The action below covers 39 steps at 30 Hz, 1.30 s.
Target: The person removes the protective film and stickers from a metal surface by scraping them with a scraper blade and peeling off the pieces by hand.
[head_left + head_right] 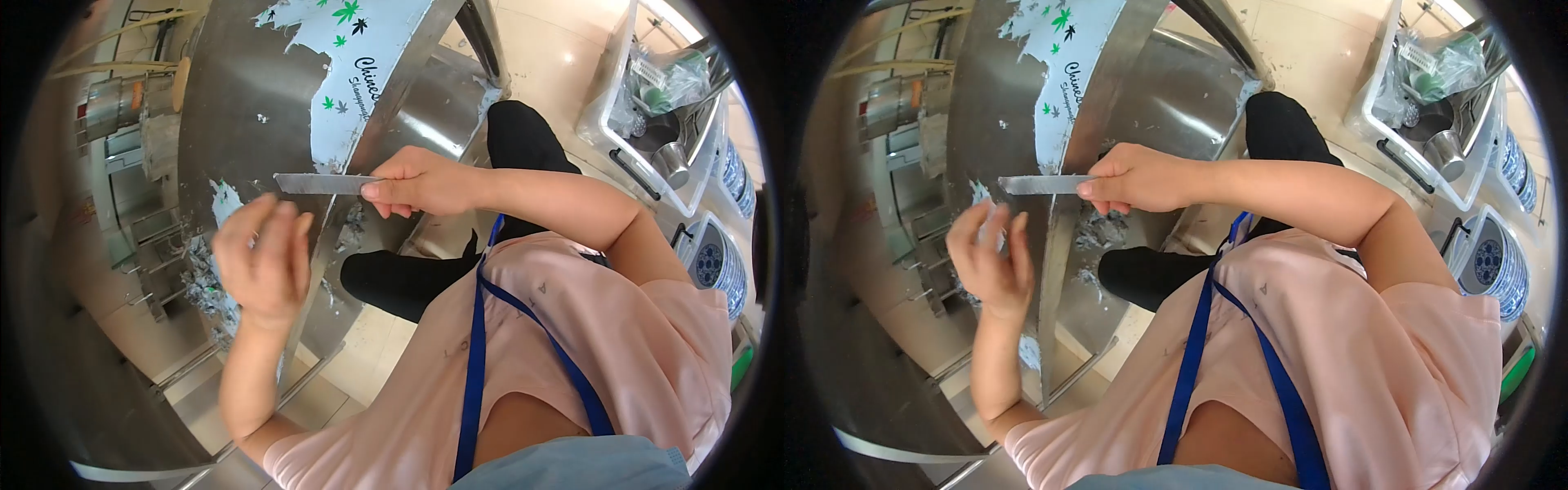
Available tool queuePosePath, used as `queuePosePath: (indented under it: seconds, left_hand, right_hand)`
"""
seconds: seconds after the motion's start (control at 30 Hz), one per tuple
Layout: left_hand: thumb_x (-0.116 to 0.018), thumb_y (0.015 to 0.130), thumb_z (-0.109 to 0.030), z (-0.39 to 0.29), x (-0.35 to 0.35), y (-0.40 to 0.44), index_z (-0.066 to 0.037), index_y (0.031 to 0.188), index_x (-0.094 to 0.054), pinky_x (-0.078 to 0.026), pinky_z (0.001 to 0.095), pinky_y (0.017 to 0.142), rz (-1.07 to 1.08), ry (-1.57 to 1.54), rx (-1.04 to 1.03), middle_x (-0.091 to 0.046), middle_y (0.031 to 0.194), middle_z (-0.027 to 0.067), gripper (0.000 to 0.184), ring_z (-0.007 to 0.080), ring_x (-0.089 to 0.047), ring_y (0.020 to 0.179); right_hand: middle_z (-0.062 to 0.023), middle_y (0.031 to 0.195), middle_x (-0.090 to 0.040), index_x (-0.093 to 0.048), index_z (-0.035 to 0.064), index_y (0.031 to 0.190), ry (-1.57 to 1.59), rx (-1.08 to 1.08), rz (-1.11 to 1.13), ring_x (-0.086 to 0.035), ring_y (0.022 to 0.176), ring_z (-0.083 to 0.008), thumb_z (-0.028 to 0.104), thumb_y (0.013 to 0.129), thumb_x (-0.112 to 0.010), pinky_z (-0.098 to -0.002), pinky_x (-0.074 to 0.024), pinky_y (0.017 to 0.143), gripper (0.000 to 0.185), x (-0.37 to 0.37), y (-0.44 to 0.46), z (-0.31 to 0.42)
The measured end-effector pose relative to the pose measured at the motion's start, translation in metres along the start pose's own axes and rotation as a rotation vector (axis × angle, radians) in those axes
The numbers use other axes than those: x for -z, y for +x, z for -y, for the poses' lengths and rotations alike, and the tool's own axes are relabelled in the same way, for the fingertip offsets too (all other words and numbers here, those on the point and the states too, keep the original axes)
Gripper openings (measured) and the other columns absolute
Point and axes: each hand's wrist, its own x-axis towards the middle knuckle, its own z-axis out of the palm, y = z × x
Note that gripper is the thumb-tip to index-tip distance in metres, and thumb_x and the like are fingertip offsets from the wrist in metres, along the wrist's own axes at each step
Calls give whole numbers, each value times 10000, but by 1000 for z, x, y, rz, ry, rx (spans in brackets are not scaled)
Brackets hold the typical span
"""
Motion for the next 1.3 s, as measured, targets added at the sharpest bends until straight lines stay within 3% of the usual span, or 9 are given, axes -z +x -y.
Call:
queuePosePath:
  seconds: [0.03,0.07,0.13,0.23,0.4,0.6,0.77,0.87,1.3]
  left_hand:
    - [-732,733,-44,-9,-4,-5,12,1064,-559,-472,306,739,-54,-112,301,-563,1028,138,377,276,-570,853]
    - [-712,764,-49,-11,-6,-10,6,1180,-463,-464,279,732,7,-288,528,-553,1055,131,489,224,-571,834]
    - [-680,797,-35,-20,-12,-11,-7,1264,-352,-458,266,748,70,-879,976,-552,1064,120,571,159,-564,837]
    - [-624,843,-24,-28,-17,-6,-17,1235,-322,-467,229,720,5,-982,1066,-582,975,87,495,110,-563,804]
    - [-602,854,-15,-39,-25,3,-12,1157,-342,-468,209,667,-114,-864,1050,-577,840,64,399,88,-558,745]
    - [-627,838,-46,-43,-26,24,23,1126,-347,-440,206,589,-43,-577,1020,-566,757,66,409,96,-541,642]
    - [-661,815,-78,-49,-23,22,38,1111,-354,-447,234,582,-1,-320,875,-589,700,86,443,132,-568,614]
    - [-654,819,-75,-51,-29,32,42,1108,-355,-456,241,589,-16,-245,833,-601,695,96,432,144,-584,621]
    - [-641,825,-56,-57,-43,55,31,1124,-358,-432,229,582,-109,-309,931,-587,743,90,421,117,-544,635]
  right_hand:
    - [15,532,-465,-569,32,676,3,11,46,-395,500,-72,355,937,-475,-241,-307,472,426,1,2,-1]
    - [15,536,-466,-569,31,677,6,18,89,-394,500,-73,354,939,-470,-241,-308,474,427,2,4,-4]
    - [9,542,-475,-572,23,677,73,11,141,-404,500,-73,345,938,-467,-237,-314,471,428,0,8,-12]
    - [-3,544,-475,-579,14,679,214,-57,158,-413,499,-76,335,933,-489,-230,-316,467,419,-4,12,-19]
    - [-19,545,-467,-578,5,684,497,-35,106,-410,493,-86,317,934,-508,-226,-308,460,406,-9,13,-27]
    - [-18,556,-463,-558,21,672,772,24,49,-397,488,-89,285,949,-487,-236,-302,456,389,-16,19,-40]
    - [-14,573,-487,-567,37,707,789,-25,65,-432,502,-88,348,925,-530,-229,-326,465,381,-21,18,-40]
    - [-23,585,-515,-573,41,725,891,-12,-87,-454,503,-90,348,921,-537,-227,-341,463,366,-29,12,-30]
    - [-42,608,-544,-566,34,734,903,1,-251,-494,504,-116,324,914,-553,-243,-383,462,341,-19,7,-13]
